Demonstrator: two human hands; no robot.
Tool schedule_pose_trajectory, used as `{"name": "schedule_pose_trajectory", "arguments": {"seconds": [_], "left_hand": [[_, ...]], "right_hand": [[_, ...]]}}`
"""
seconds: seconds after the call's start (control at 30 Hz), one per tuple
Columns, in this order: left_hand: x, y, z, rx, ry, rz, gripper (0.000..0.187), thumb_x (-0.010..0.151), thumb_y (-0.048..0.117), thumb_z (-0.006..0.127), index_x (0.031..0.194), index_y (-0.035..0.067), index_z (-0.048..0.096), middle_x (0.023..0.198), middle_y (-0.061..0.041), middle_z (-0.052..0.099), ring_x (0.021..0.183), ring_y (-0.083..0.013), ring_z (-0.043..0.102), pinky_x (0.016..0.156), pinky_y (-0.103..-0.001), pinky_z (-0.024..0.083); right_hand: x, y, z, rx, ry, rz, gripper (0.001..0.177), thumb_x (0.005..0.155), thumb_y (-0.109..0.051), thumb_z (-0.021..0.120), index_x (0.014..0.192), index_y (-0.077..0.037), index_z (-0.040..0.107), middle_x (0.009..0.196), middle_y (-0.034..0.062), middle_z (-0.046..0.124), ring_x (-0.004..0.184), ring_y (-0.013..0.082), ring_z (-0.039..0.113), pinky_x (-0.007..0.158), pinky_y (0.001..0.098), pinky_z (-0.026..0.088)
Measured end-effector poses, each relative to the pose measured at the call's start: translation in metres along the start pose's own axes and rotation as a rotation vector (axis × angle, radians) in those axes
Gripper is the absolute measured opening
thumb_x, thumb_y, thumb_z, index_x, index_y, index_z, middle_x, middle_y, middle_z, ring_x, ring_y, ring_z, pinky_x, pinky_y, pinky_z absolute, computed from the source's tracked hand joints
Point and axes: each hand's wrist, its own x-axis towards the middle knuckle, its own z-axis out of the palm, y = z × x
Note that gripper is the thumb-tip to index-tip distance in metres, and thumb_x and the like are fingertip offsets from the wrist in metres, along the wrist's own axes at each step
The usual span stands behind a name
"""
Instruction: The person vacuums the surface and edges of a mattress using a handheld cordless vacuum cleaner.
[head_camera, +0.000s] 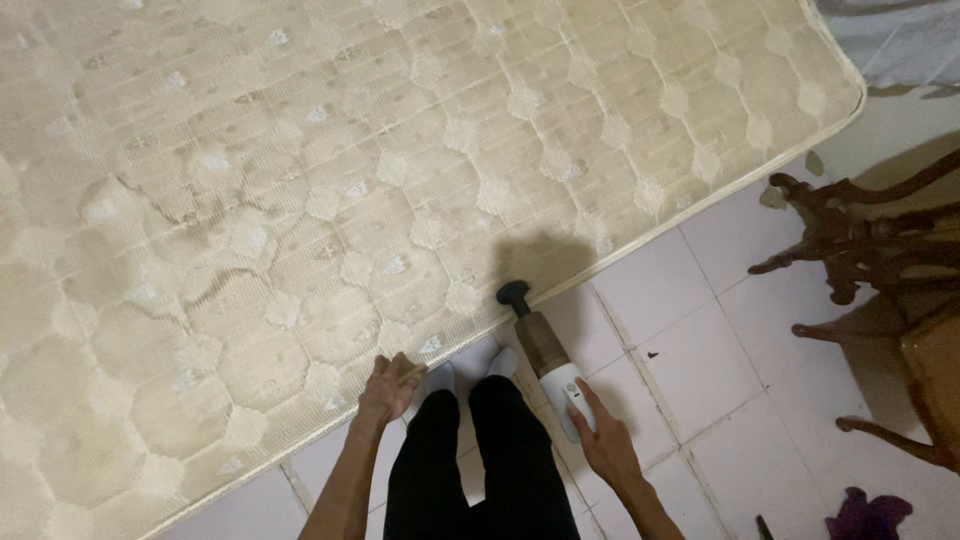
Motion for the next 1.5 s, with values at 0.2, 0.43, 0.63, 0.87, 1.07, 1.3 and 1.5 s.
{"name": "schedule_pose_trajectory", "arguments": {"seconds": [0.2,0.43,0.63,0.87,1.07,1.3,1.5], "left_hand": [[-0.011,0.023,-0.006,0.000,-0.078,-0.031,0.060,0.102,0.052,0.045,0.155,0.024,0.044,0.163,-0.012,0.036,0.147,-0.0333,0.050,0.123,-0.046,0.043],[0.014,0.020,0.008,0.031,-0.033,-0.037,0.075,0.101,0.050,0.046,0.165,0.021,0.019,0.174,-0.011,0.002,0.153,-0.0327,0.031,0.124,-0.043,0.033],[0.020,0.016,0.011,-0.008,-0.074,-0.049,0.077,0.100,0.056,0.048,0.163,0.018,0.023,0.174,-0.010,0.003,0.158,-0.0257,0.022,0.127,-0.042,0.027],[0.022,0.019,0.008,0.135,-0.177,0.006,0.062,0.105,0.055,0.032,0.162,0.030,0.029,0.174,-0.002,0.004,0.161,-0.0246,-0.004,0.131,-0.042,0.014],[0.025,0.012,0.014,0.162,-0.142,0.022,0.067,0.106,0.053,0.035,0.164,0.024,0.019,0.174,-0.001,0.001,0.161,-0.0241,-0.001,0.130,-0.039,0.019],[0.011,0.020,0.004,0.056,-0.089,-0.054,0.078,0.102,0.051,0.046,0.166,0.022,0.012,0.174,-0.006,-0.006,0.156,-0.0269,0.024,0.127,-0.038,0.030],[0.010,0.024,0.003,0.288,-0.182,0.001,0.055,0.109,0.049,0.030,0.162,0.039,0.023,0.175,0.002,-0.003,0.164,-0.0256,0.005,0.125,-0.049,0.032]], "right_hand": [[0.013,0.003,0.002,0.043,0.069,-0.171,0.061,0.097,-0.053,0.050,0.154,-0.033,0.043,0.108,0.0249,0.076,0.095,0.0396,0.076,0.085,0.0469,0.057],[0.029,-0.029,0.004,0.034,0.029,-0.069,0.064,0.096,-0.053,0.049,0.157,-0.035,0.042,0.106,0.0271,0.077,0.097,0.0427,0.077,0.089,0.0479,0.057],[0.048,-0.055,0.010,0.055,0.093,-0.248,0.060,0.098,-0.054,0.050,0.153,-0.030,0.044,0.131,0.0227,0.067,0.117,0.0442,0.065,0.099,0.0490,0.051],[0.088,-0.113,0.019,0.029,0.136,-0.270,0.059,0.097,-0.052,0.051,0.152,-0.029,0.048,0.130,0.0227,0.068,0.115,0.0476,0.065,0.098,0.0496,0.052],[0.116,-0.134,0.025,0.027,0.170,-0.308,0.058,0.098,-0.052,0.052,0.150,-0.028,0.049,0.123,0.0241,0.070,0.107,0.0464,0.069,0.096,0.0506,0.053],[0.143,-0.156,0.031,-0.002,0.162,-0.279,0.059,0.098,-0.055,0.050,0.151,-0.028,0.049,0.123,0.0241,0.070,0.110,0.0455,0.067,0.098,0.0503,0.051],[0.166,-0.179,0.030,0.018,0.171,-0.339,0.061,0.097,-0.055,0.051,0.151,-0.025,0.049,0.133,0.0217,0.065,0.118,0.0442,0.064,0.101,0.0483,0.049]]}}
